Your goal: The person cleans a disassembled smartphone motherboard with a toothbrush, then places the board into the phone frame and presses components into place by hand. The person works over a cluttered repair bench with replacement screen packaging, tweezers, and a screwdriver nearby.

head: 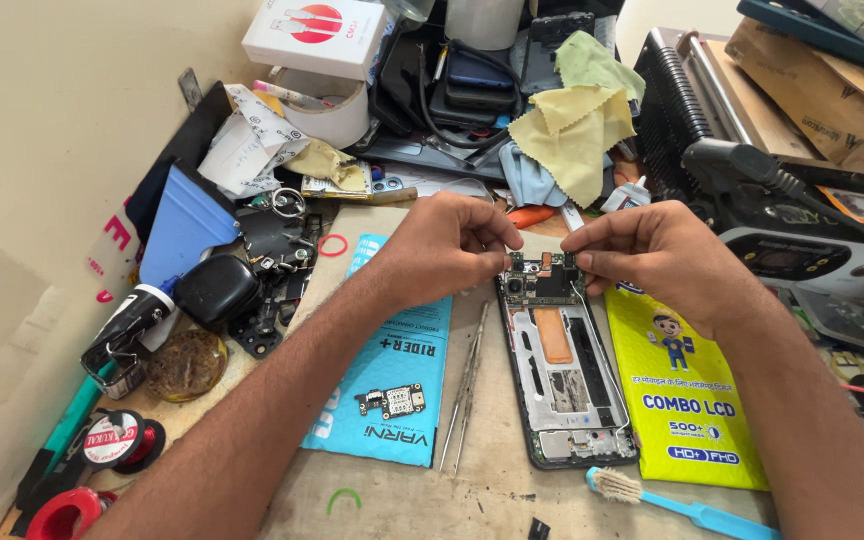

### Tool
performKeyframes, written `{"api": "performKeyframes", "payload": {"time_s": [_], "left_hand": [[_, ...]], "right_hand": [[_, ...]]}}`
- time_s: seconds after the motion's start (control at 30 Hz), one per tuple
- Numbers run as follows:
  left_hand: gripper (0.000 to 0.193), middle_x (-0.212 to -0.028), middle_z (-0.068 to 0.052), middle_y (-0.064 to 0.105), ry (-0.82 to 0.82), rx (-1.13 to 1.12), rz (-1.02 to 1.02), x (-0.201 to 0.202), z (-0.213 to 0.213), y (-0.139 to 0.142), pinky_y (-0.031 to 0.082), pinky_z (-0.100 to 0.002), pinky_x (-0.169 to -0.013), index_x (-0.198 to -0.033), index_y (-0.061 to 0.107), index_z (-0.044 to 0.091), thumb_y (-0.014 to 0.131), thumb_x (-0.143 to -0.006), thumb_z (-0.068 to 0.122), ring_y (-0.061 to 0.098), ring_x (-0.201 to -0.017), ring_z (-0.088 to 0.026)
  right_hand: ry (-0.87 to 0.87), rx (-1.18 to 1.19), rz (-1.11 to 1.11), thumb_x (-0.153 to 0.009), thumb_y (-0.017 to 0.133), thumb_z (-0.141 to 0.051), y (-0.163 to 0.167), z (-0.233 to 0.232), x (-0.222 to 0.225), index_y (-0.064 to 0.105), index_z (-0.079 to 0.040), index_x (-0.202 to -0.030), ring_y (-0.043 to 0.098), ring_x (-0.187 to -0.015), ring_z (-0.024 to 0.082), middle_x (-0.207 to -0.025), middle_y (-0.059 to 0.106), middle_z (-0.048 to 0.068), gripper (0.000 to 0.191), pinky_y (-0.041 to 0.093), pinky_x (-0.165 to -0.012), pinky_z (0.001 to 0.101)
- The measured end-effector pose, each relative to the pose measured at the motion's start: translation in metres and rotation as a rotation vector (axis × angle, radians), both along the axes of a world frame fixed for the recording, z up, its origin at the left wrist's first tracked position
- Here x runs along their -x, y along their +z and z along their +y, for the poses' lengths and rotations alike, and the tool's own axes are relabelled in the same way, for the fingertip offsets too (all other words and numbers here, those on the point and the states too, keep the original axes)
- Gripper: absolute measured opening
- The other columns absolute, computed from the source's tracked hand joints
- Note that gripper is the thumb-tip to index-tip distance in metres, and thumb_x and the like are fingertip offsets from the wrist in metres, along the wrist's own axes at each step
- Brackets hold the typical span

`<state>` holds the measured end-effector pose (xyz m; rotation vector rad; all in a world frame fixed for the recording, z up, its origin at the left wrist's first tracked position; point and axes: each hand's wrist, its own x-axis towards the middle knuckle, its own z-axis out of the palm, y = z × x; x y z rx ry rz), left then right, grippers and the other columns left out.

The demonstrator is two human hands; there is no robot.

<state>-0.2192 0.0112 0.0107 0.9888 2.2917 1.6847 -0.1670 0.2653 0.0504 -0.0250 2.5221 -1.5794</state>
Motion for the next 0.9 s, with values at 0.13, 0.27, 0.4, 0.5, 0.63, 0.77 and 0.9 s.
{"api": "performKeyframes", "payload": {"time_s": [0.13,0.27,0.4,0.5,0.63,0.77,0.9], "left_hand": [[0.015,-0.082,-0.001,0.075,-0.013,0.054,0.031,0.0,0.0,0.0,0.059,-0.023,-0.068,-0.097,0.076,0.001,0.074,-0.082,0.003,0.069,-0.074,-0.004],[0.014,-0.079,-0.001,0.072,-0.05,0.061,0.015,-0.001,-0.001,0.002,0.058,-0.023,-0.064,-0.095,0.076,0.001,0.076,-0.081,0.004,0.066,-0.07,-0.004],[0.016,-0.077,0.0,0.072,-0.03,0.093,0.031,-0.003,0.0,0.005,0.058,-0.022,-0.063,-0.094,0.074,0.001,0.078,-0.079,0.005,0.066,-0.069,-0.003],[0.016,-0.077,-0.001,0.072,-0.017,0.118,0.072,-0.006,0.001,0.005,0.057,-0.023,-0.063,-0.094,0.074,0.001,0.078,-0.079,0.005,0.066,-0.068,-0.004],[0.017,-0.077,-0.003,0.071,0.001,0.181,0.148,-0.007,0.001,0.004,0.056,-0.026,-0.063,-0.094,0.076,0.003,0.078,-0.079,0.008,0.066,-0.068,-0.008],[0.021,-0.077,-0.005,0.07,0.041,0.223,0.218,-0.006,0.0,0.004,0.055,-0.028,-0.064,-0.096,0.075,0.003,0.079,-0.078,0.012,0.065,-0.069,-0.011],[0.02,-0.079,-0.003,0.071,0.0,0.195,0.154,-0.005,-0.001,0.005,0.057,-0.027,-0.065,-0.095,0.075,0.003,0.078,-0.078,0.013,0.067,-0.069,-0.009]], "right_hand": [[0.005,-0.029,0.009,-0.085,0.072,0.002,-0.002,-0.001,0.0,0.079,0.001,-0.11,0.072,-0.074,0.012,-0.09,0.08,0.01,0.026,0.059,-0.07,0.0265],[0.012,-0.035,0.006,-0.084,0.071,0.005,-0.001,-0.002,0.0,0.079,0.001,-0.111,0.074,-0.077,0.012,-0.092,0.081,0.01,0.028,0.061,-0.074,0.0262],[0.009,-0.087,-0.014,-0.083,0.073,0.003,0.001,-0.004,0.0,0.078,0.0,-0.111,0.074,-0.079,0.013,-0.093,0.081,0.011,0.029,0.06,-0.075,0.0264],[0.021,-0.108,-0.017,-0.081,0.075,0.002,0.002,-0.006,-0.002,0.078,-0.001,-0.111,0.074,-0.082,0.011,-0.094,0.082,0.008,0.031,0.06,-0.078,0.0249],[0.028,-0.205,-0.028,-0.081,0.077,0.0,0.005,-0.009,-0.003,0.08,-0.001,-0.111,0.067,-0.074,0.011,-0.085,0.077,0.009,0.03,0.055,-0.07,0.0275],[0.061,-0.175,-0.012,-0.08,0.077,0.0,0.007,-0.011,-0.004,0.079,-0.002,-0.109,0.068,-0.074,0.008,-0.084,0.076,0.003,0.029,0.057,-0.071,0.0237],[0.085,-0.196,0.04,-0.08,0.078,-0.001,0.006,-0.011,-0.005,0.079,-0.003,-0.11,0.064,-0.076,0.008,-0.085,0.073,0.002,0.03,0.055,-0.072,0.0243]]}}
